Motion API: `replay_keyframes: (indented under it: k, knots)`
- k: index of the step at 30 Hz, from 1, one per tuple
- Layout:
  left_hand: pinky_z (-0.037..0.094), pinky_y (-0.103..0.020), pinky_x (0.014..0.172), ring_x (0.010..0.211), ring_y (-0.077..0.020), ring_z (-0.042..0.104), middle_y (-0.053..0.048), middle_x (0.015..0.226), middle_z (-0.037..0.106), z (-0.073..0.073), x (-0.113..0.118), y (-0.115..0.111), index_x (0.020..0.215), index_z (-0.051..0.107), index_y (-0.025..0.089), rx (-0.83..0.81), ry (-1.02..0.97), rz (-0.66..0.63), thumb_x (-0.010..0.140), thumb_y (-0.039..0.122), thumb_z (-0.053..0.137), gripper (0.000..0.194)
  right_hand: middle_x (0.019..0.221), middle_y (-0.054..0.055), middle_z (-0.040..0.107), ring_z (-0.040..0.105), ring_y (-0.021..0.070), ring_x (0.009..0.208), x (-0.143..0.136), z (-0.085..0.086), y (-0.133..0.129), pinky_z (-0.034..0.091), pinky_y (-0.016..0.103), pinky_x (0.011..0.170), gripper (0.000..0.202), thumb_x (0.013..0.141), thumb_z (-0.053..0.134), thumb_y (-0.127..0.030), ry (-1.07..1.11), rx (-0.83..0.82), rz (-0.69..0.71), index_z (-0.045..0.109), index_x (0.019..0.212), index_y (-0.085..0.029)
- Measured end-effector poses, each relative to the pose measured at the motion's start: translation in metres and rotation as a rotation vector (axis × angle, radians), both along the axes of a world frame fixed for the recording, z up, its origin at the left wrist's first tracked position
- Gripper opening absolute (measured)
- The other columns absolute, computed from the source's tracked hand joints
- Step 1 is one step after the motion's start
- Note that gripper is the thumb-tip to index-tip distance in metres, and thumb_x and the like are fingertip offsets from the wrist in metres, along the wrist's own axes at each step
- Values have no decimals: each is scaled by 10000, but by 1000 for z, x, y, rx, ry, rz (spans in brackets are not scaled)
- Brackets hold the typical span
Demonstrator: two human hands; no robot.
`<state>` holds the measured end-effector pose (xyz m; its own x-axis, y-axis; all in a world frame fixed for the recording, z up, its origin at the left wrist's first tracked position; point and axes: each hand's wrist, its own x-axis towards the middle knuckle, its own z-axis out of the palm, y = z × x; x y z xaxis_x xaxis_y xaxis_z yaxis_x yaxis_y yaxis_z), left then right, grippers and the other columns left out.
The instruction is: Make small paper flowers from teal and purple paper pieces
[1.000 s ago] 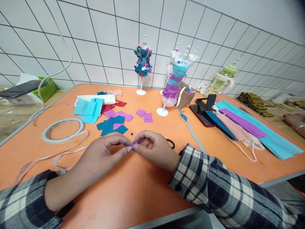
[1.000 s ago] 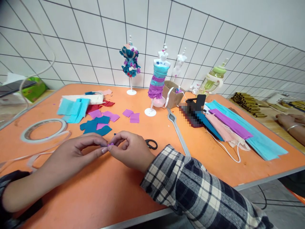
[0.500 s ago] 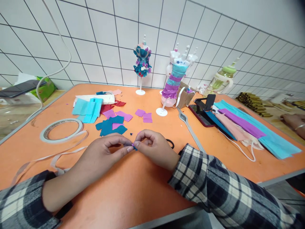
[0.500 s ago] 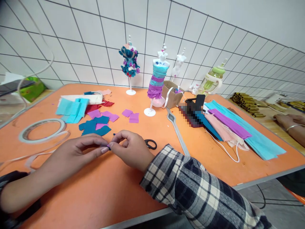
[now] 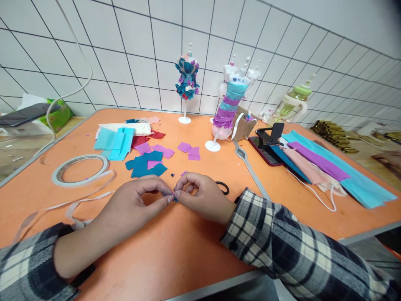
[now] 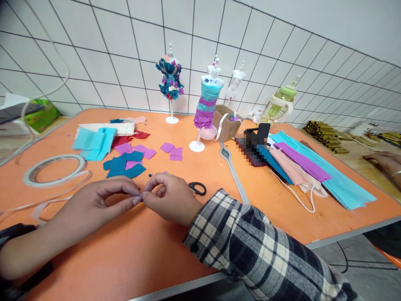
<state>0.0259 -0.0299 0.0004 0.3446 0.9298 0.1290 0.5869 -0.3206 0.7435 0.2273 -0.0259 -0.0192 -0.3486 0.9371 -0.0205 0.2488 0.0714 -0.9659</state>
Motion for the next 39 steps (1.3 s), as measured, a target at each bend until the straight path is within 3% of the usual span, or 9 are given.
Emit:
replay_keyframes:
  k: [4, 10, 15, 21, 28, 32, 39]
  knots:
    - [595, -314, 753, 789, -224, 739, -30, 830, 790, -3, -1, 2, 757, 765, 270, -6, -44, -12, 838, 509, 652, 277, 592, -77, 490, 421, 80, 522, 1, 1, 1, 301, 224, 514, 124, 832, 697, -305, 90, -63, 37, 624, 830, -204]
    - [615, -309, 734, 755, -220, 727, -46, 795, 789, -4, -3, 5, 757, 751, 247, 3, -83, 24, 834, 566, 661, 340, 733, -38, 598, 512, 81, 566, 1, 3, 3, 405, 212, 520, 178, 825, 728, -330, 164, -93, 22, 662, 917, -193]
    - [654, -354, 760, 848, -258, 768, -72, 966, 809, -7, -2, 5, 1023, 751, 253, -66, -198, 101, 761, 609, 753, 443, 672, -48, 574, 488, 83, 530, -2, 4, 5, 434, 196, 467, 117, 819, 709, -265, 196, -143, -40, 622, 859, -197]
    - [618, -338, 775, 833, -242, 748, -55, 883, 793, -11, -1, 7, 783, 735, 250, -45, -105, -2, 839, 582, 658, 345, 680, -40, 579, 545, 108, 568, -1, 8, 0, 496, 210, 459, 169, 816, 712, -335, 241, -216, 16, 632, 879, -200]
    - [596, -335, 759, 839, -242, 720, -41, 852, 771, -8, -4, 4, 813, 722, 250, -87, -85, -45, 857, 498, 619, 273, 571, -68, 513, 447, 68, 474, 1, 2, 0, 358, 173, 418, 157, 817, 739, -327, 109, -94, -15, 668, 839, -189]
    - [598, -334, 818, 903, -242, 728, -38, 925, 781, -7, -2, 3, 912, 736, 260, -90, -159, -33, 848, 523, 673, 278, 559, -78, 515, 466, 81, 437, -1, 3, -1, 429, 192, 389, 146, 828, 700, -330, 197, -178, -4, 640, 850, -198]
    - [586, -335, 809, 871, -232, 704, -26, 891, 752, -10, -1, 2, 813, 714, 247, -113, -119, -59, 856, 538, 648, 301, 529, -81, 539, 503, 85, 394, -2, 8, -3, 460, 192, 366, 167, 819, 695, -348, 276, -253, 10, 624, 837, -198]
